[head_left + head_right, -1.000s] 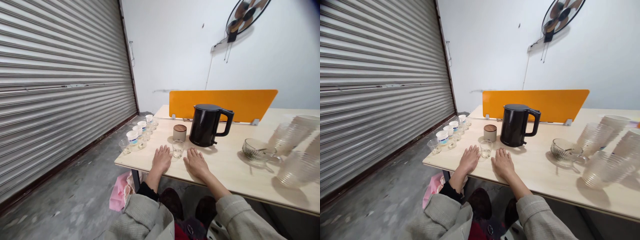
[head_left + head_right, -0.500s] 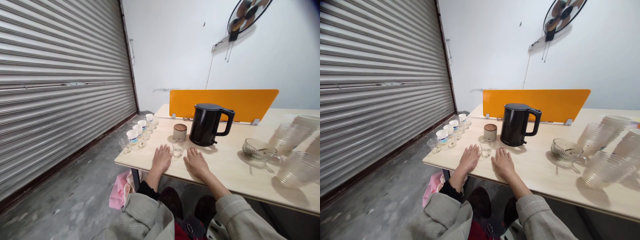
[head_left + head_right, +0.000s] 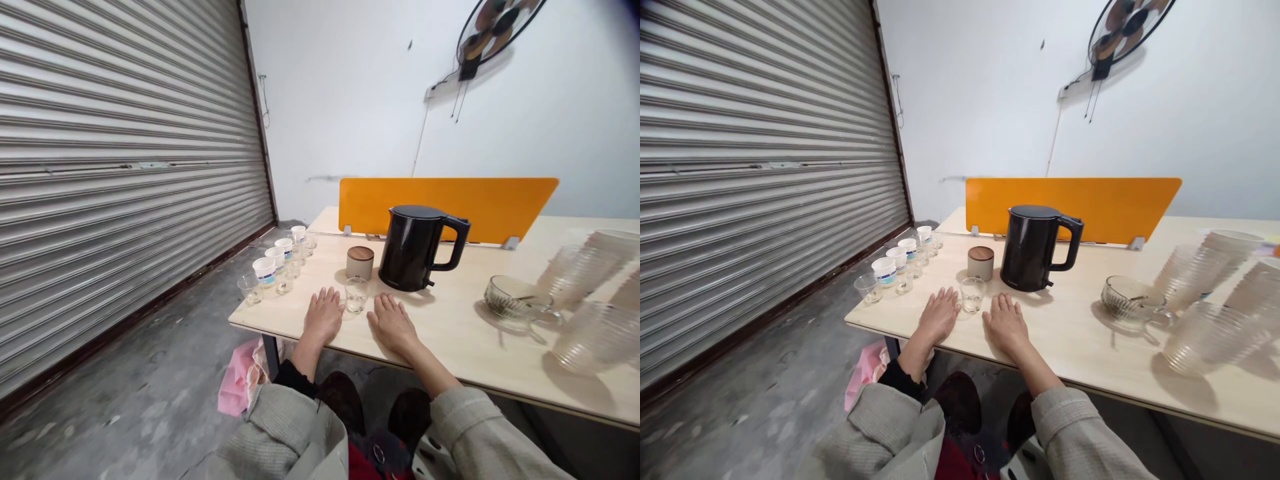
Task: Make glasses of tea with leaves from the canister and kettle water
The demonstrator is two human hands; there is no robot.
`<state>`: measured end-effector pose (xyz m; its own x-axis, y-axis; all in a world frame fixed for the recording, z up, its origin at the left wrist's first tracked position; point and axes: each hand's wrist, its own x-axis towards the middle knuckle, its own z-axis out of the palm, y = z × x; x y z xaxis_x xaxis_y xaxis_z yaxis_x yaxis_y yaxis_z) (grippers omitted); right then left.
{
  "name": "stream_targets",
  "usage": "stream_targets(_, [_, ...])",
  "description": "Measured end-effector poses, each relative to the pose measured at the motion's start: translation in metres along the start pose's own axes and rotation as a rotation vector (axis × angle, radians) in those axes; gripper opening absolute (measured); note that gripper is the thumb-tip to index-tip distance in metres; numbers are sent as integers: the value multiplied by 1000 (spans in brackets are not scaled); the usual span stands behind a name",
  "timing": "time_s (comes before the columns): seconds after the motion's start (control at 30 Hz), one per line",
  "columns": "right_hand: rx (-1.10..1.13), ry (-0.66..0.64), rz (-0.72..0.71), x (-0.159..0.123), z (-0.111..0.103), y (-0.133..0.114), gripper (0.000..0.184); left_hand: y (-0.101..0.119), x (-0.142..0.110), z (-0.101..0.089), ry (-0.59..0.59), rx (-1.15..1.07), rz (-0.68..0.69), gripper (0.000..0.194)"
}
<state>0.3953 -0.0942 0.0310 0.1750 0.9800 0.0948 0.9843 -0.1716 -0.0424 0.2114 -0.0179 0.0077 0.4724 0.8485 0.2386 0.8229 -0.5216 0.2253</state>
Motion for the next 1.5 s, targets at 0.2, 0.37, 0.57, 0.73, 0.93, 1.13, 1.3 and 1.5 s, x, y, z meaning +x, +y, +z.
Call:
stream_targets(0.2, [-6,-6,5,0,0,0,64,0,0,1,7,10,-6,55])
stream_targets(0.37, [-11,-16,7,-1,-1,-1,63,-1,0,1,12,4,-14,53])
stream_targets(0.57, [-15,-29,4,-2,-2,0,64,-3,1,1,17,-9,-13,51])
stream_targets(0.73, [-17,-33,-1,-2,0,2,65,-3,0,-2,16,-20,-7,50])
stream_targets(0.93, [-18,-18,-7,-1,2,3,64,-2,0,-3,9,-25,-7,51])
stream_targets(1.13, [-20,-9,-8,0,4,4,64,-2,0,-2,14,-30,-10,51])
stream_targets(1.3, [-19,-6,-6,-1,4,4,64,-3,1,-1,15,-28,-10,51])
stream_targets(1.5, [-18,-1,-9,-1,4,3,64,-4,2,1,21,-16,-9,51])
